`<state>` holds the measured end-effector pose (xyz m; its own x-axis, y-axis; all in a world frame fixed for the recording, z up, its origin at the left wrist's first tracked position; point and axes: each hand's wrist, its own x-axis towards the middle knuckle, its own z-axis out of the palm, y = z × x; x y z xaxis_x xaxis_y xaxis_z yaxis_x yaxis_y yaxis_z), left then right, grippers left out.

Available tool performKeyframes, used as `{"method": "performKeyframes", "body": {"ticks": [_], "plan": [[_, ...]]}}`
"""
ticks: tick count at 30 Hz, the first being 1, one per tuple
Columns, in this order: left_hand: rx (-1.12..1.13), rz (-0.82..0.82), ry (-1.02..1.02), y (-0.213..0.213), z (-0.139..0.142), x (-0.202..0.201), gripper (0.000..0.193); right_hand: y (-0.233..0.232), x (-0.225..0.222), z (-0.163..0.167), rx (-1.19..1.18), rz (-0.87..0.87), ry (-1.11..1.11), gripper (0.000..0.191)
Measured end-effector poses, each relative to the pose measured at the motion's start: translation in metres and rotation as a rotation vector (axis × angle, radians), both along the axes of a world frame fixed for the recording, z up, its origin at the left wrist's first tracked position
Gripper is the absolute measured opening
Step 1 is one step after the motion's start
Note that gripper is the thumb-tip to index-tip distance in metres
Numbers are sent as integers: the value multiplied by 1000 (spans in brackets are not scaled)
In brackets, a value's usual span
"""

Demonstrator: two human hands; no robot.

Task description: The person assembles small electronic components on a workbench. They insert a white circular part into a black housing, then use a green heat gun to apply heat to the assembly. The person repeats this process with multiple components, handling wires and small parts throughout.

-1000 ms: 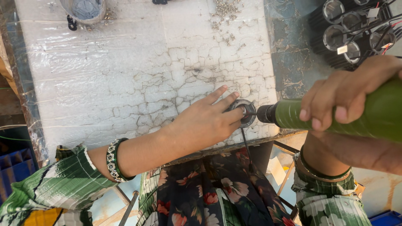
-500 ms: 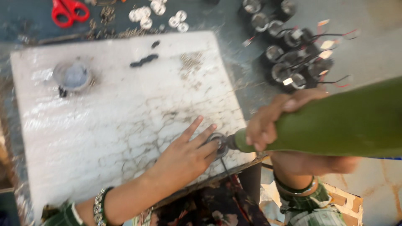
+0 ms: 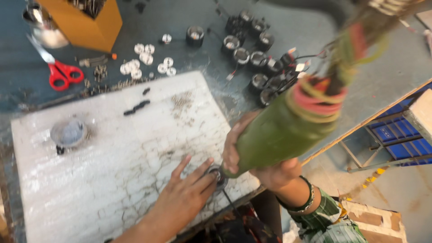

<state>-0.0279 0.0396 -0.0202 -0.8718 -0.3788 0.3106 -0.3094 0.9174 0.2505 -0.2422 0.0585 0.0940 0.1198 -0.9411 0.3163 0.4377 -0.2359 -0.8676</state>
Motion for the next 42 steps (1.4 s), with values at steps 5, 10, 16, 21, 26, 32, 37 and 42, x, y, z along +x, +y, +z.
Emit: {"method": "performKeyframes", "body": {"ticks": [5, 10, 16, 21, 26, 32, 37, 42], "plan": [[-89, 55, 51, 6, -2, -15, 30, -4, -12, 12, 9, 74, -51, 85], [-35, 87, 45, 8, -11, -21, 27, -12, -24, 11, 9, 133, -78, 86], [-99, 102, 93, 3, -25, -30, 28, -18, -33, 9, -16, 142, -93, 85], [-155, 64, 103, -8, -33, -35, 28, -22, -35, 9, -10, 162, -115, 84], [-202, 54, 128, -14, -42, -36, 25, -24, -37, 6, -10, 173, -117, 85], [-145, 39, 93, -10, -56, -35, 24, -25, -34, 0, 1, 151, -122, 91], [-106, -2, 59, -13, -54, -32, 27, -23, -32, 1, -4, 159, -125, 92], [-35, -34, 30, -3, -37, -25, 35, -9, -27, 2, -2, 146, -107, 92]]}}
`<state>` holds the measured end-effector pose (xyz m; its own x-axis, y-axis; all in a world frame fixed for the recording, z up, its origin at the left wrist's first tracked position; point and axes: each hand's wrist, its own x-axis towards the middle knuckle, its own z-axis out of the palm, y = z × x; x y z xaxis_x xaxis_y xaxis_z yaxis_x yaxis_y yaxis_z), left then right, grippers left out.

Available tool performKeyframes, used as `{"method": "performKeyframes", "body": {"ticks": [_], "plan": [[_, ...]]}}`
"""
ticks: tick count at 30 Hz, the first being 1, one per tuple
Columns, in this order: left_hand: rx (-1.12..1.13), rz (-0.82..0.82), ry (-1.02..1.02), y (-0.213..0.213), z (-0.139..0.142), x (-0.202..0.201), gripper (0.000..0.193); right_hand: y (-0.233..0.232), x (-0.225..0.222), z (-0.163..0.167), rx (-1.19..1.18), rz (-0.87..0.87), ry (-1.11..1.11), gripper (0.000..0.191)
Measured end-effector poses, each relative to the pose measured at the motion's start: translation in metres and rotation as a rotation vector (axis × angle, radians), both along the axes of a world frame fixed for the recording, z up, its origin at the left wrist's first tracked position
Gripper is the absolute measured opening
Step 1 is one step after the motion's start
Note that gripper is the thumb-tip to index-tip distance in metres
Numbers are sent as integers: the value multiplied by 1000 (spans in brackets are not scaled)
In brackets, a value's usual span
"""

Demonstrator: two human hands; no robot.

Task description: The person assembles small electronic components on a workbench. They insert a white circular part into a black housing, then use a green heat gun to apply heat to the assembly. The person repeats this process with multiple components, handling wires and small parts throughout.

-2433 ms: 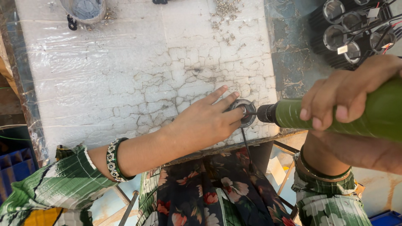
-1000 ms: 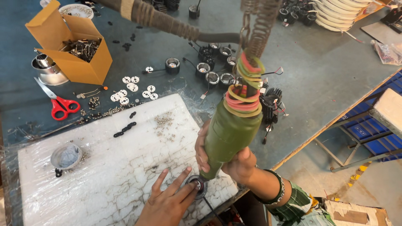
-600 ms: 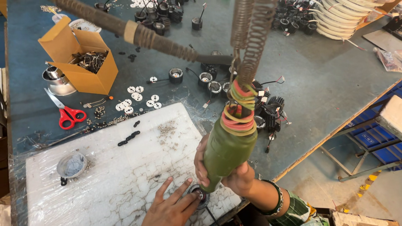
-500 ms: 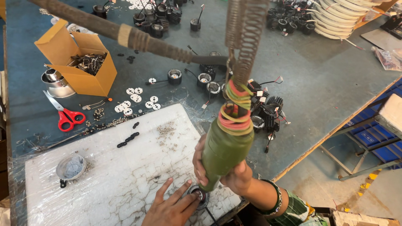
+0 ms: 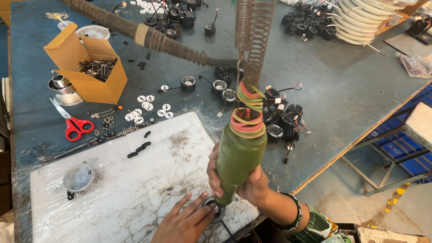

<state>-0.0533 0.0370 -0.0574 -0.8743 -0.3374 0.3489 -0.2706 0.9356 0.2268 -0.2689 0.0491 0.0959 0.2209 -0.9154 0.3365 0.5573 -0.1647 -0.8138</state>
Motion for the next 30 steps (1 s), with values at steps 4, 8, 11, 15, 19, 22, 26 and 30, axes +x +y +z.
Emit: {"method": "performKeyframes", "body": {"ticks": [4, 8, 11, 15, 19, 22, 26, 30], "plan": [[5, -9, -28, 7, 11, 2, 35, 12, 2, 0, 5, 12, 2, 91], [28, -6, -43, 12, 16, 3, 35, 17, 0, 0, 57, 46, -21, 92], [53, 5, -29, 11, 14, -2, 31, 16, -1, -1, 25, 24, -17, 90], [34, -14, 32, 9, 11, -5, 26, 17, -2, -4, -9, -6, -21, 91], [85, -7, 22, 12, 11, -8, 27, 23, -5, -5, -19, -28, -40, 92], [193, 25, -47, 15, 15, -9, 32, 26, -4, -5, -13, -29, -72, 91], [258, 30, -141, 19, 26, -4, 35, 29, 0, -5, -18, -32, -79, 92], [304, 48, -120, 24, 36, -2, 40, 32, 3, -5, -11, 2, -90, 90]]}}
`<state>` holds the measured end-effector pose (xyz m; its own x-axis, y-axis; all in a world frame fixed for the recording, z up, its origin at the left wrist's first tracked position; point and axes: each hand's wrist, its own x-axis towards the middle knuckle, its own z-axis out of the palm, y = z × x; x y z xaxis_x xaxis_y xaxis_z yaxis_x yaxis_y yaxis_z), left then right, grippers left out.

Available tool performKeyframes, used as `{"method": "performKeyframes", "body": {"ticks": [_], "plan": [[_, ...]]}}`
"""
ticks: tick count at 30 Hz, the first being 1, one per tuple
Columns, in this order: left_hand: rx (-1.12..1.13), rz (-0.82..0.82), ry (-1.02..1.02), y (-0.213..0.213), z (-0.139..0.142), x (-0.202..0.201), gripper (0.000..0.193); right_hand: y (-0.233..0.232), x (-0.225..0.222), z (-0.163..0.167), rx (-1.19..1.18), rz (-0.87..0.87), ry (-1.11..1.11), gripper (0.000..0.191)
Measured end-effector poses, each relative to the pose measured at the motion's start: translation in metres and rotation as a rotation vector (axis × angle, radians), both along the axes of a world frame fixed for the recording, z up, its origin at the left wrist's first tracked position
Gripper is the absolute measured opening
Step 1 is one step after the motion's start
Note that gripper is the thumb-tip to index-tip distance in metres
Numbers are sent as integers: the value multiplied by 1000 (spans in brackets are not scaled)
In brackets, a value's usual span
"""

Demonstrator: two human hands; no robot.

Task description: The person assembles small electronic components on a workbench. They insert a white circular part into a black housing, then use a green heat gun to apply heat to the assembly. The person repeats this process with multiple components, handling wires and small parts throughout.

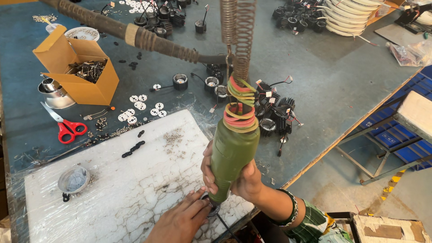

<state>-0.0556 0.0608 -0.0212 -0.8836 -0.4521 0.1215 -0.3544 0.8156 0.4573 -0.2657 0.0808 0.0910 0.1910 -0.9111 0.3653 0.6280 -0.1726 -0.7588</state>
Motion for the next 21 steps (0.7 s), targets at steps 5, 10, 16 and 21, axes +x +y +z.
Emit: {"method": "performKeyframes", "body": {"ticks": [5, 10, 16, 21], "plan": [[-141, -58, 54, 2, 3, 2, 42, 1, -1, 3, -47, -41, 16, 83], [-230, -45, 161, 10, 6, 7, 37, 11, -6, 9, -52, -115, 27, 85], [2, 29, 99, 35, 26, 20, 32, 31, 4, 10, -55, -203, 47, 84], [-278, -64, 135, 13, 40, 34, 33, 1, 6, 7, -134, -111, -1, 84]]}}
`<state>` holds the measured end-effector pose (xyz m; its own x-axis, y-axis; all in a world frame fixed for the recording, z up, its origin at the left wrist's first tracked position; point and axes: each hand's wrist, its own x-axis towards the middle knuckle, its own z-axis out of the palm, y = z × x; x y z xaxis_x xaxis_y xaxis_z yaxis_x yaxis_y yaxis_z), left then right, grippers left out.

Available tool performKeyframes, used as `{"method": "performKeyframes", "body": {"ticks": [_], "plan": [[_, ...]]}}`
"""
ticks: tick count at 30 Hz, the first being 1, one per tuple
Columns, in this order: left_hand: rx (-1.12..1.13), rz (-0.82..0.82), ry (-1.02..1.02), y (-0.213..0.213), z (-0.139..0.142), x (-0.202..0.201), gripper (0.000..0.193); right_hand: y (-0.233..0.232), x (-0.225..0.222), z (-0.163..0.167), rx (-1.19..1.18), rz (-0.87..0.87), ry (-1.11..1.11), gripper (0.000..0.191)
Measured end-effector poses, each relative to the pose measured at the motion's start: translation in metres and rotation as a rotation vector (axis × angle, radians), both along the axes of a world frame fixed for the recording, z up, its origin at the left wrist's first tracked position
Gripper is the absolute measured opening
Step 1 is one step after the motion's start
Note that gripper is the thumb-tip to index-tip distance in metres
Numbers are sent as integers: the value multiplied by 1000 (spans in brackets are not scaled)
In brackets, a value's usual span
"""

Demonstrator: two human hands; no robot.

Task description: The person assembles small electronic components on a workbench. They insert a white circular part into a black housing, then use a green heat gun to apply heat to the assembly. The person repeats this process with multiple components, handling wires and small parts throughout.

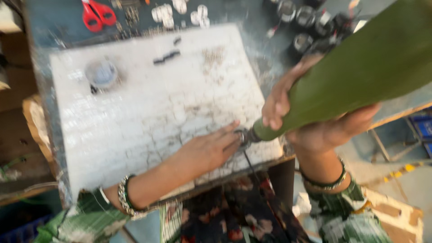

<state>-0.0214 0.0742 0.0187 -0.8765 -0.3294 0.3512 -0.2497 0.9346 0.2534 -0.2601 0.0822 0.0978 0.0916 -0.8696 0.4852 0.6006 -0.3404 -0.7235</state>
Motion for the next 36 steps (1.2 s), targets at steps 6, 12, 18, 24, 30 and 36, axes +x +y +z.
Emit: {"method": "performKeyframes", "body": {"ticks": [6, 12, 18, 24, 30, 36], "plan": [[47, 6, -50, -8, -2, 0, 40, -15, -16, -8, -97, -75, 225, 92], [126, 15, -17, -23, -9, -8, 36, -30, -29, -20, -85, -50, 308, 90], [79, 29, 4, -29, -18, -10, 34, -40, -36, -23, -79, -41, 325, 90], [157, 54, 11, -30, -20, -15, 34, -36, -31, -27, -57, 6, 165, 90], [156, 48, 25, -20, -29, -10, 34, -18, -24, -31, -28, -88, 141, 94], [160, -5, -49, -22, -23, -5, 43, -13, -7, -27, 10, -111, -12, 93]]}}
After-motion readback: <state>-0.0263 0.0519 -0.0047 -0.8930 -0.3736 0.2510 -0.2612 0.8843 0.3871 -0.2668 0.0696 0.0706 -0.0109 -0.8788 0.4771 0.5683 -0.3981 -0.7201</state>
